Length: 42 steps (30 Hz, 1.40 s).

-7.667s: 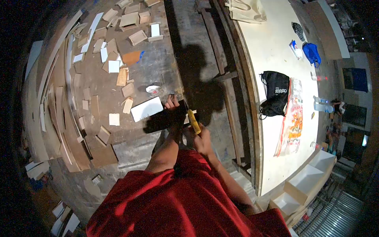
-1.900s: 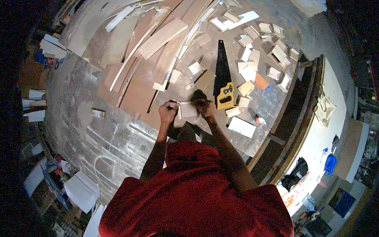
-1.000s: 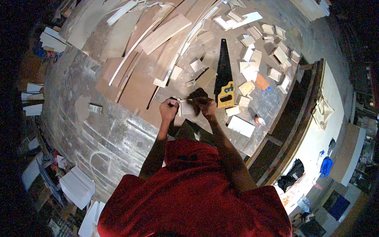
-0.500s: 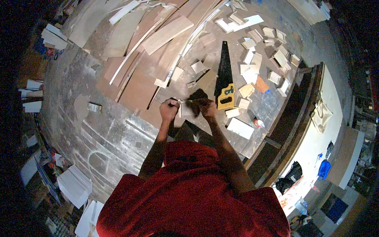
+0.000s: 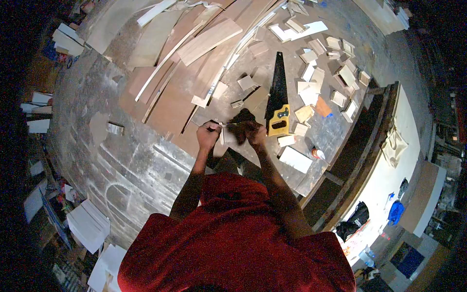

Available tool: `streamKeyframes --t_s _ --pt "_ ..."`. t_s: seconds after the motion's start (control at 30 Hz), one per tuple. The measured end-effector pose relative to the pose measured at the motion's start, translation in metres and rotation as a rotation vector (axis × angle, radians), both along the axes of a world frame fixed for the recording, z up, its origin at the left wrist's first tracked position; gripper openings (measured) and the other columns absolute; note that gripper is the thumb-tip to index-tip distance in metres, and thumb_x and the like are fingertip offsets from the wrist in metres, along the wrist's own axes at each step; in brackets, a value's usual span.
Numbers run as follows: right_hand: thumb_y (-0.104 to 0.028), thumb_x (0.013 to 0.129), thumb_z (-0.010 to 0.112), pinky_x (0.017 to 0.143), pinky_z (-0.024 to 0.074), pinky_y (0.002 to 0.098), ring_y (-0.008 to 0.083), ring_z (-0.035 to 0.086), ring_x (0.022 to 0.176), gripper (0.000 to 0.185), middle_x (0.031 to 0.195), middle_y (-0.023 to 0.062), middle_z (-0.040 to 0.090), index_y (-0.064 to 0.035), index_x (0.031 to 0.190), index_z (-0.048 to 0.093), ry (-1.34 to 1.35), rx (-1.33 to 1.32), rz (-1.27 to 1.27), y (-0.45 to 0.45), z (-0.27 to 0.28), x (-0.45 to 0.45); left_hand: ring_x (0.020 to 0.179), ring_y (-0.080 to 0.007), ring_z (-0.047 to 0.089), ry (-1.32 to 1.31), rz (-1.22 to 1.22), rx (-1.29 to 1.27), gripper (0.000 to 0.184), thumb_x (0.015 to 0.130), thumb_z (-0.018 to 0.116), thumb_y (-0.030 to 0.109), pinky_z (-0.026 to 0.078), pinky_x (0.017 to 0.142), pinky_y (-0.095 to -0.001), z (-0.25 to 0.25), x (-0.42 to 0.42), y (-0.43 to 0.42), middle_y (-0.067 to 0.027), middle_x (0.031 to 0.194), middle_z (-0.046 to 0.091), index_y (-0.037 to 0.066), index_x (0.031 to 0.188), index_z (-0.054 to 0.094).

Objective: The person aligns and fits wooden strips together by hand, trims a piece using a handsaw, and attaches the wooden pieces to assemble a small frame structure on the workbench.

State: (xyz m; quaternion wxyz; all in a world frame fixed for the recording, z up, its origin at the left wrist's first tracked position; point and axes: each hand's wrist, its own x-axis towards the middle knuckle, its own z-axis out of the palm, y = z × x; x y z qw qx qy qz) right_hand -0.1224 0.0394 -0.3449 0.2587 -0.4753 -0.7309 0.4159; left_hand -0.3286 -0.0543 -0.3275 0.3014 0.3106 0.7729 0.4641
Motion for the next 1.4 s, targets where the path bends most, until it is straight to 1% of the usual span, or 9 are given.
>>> streamKeyframes --t_s 0.2,0.53,0.6,0.87,0.97,1.23,1.3,1.33,1.4 --pt "-0.009 0.083 0.070 0.073 0.0547 0.0275 0.0139 0.071 0.080 0.021 0.091 0.0095 0.075 -0.0047 0.103 0.074 0.013 0.046 0.038 0.002 -0.007 0.001 0.068 -0.0144 0.065 0.017 -0.004 -0.086 0.012 0.076 0.077 0.011 0.052 0.068 -0.0280 0.006 -0.001 -0.001 -0.0073 0.074 0.070 0.001 0.079 0.071" --pt "-0.005 0.083 0.066 0.068 0.0537 0.0260 0.0103 0.067 0.074 0.019 0.083 0.0085 0.073 -0.0025 0.100 0.074 0.074 0.071 0.022 0.000 -0.006 -0.002 0.066 -0.0159 0.066 0.078 -0.015 -0.037 0.013 0.075 0.078 0.012 0.052 0.066 -0.0295 -0.008 -0.003 0.000 -0.0074 0.073 0.070 0.002 0.077 0.069" --pt "-0.006 0.083 0.066 0.068 0.0537 0.0261 0.0102 0.067 0.073 0.019 0.083 0.0083 0.073 -0.0024 0.100 0.074 0.067 0.069 0.015 0.001 -0.002 -0.003 0.068 -0.0219 0.067 0.074 -0.006 -0.052 0.015 0.071 0.079 0.015 0.053 0.067 -0.0337 -0.005 -0.004 0.002 -0.0095 0.074 0.070 0.004 0.077 0.070" --pt "-0.009 0.081 0.070 0.070 0.0547 0.0279 0.0129 0.069 0.076 0.019 0.085 0.0088 0.074 -0.0007 0.098 0.074 0.169 0.002 0.042 0.003 -0.006 0.001 0.065 -0.0165 0.065 0.060 -0.014 -0.011 0.014 0.072 0.079 0.013 0.052 0.065 -0.0302 0.004 -0.002 0.001 -0.0081 0.072 0.070 0.003 0.076 0.070" --pt "-0.010 0.080 0.073 0.072 0.0549 0.0285 0.0141 0.069 0.079 0.024 0.089 0.0097 0.074 0.0000 0.102 0.072 0.058 0.030 0.036 0.004 -0.005 -0.002 0.065 -0.0151 0.065 0.024 -0.020 0.061 0.012 0.073 0.077 0.011 0.052 0.064 -0.0295 0.003 0.001 -0.001 -0.0080 0.072 0.070 0.002 0.077 0.070" --pt "0.001 0.081 0.073 0.069 0.0529 0.0265 0.0136 0.067 0.075 0.029 0.093 0.0096 0.070 -0.0037 0.109 0.070 0.125 -0.034 0.092 0.005 0.063 -0.003 0.065 -0.0106 0.060 -0.106 -0.052 0.139 0.009 0.079 0.075 0.006 0.049 0.064 -0.0272 0.023 0.005 -0.013 -0.0057 0.068 0.066 0.000 0.076 0.069" --pt "0.000 0.082 0.073 0.068 0.0520 0.0262 0.0132 0.065 0.074 0.027 0.093 0.0089 0.069 -0.0047 0.109 0.071 0.119 -0.065 0.102 0.003 0.093 0.006 0.067 -0.0090 0.058 -0.258 -0.195 0.079 0.015 0.082 0.075 0.011 0.047 0.065 -0.0263 0.035 0.004 -0.018 -0.0041 0.066 0.063 0.000 0.076 0.068" --pt "-0.002 0.084 0.072 0.066 0.0511 0.0259 0.0128 0.063 0.073 0.024 0.092 0.0082 0.068 -0.0056 0.108 0.071 0.112 -0.099 0.116 0.001 0.107 0.011 0.067 -0.0090 0.058 -0.256 -0.199 0.081 0.015 0.082 0.075 0.011 0.047 0.065 -0.0263 0.046 0.003 -0.018 -0.0041 0.066 0.063 0.000 0.076 0.068" --pt "-0.007 0.086 0.074 0.065 0.0501 0.0256 0.0110 0.062 0.074 0.020 0.089 0.0069 0.067 -0.0039 0.105 0.071 0.130 -0.229 0.084 -0.001 0.118 0.023 0.066 -0.0091 0.057 -0.213 -0.463 -0.084 0.020 0.085 0.075 0.017 0.046 0.065 -0.0261 0.070 0.001 -0.020 -0.0042 0.066 0.061 0.000 0.077 0.067"
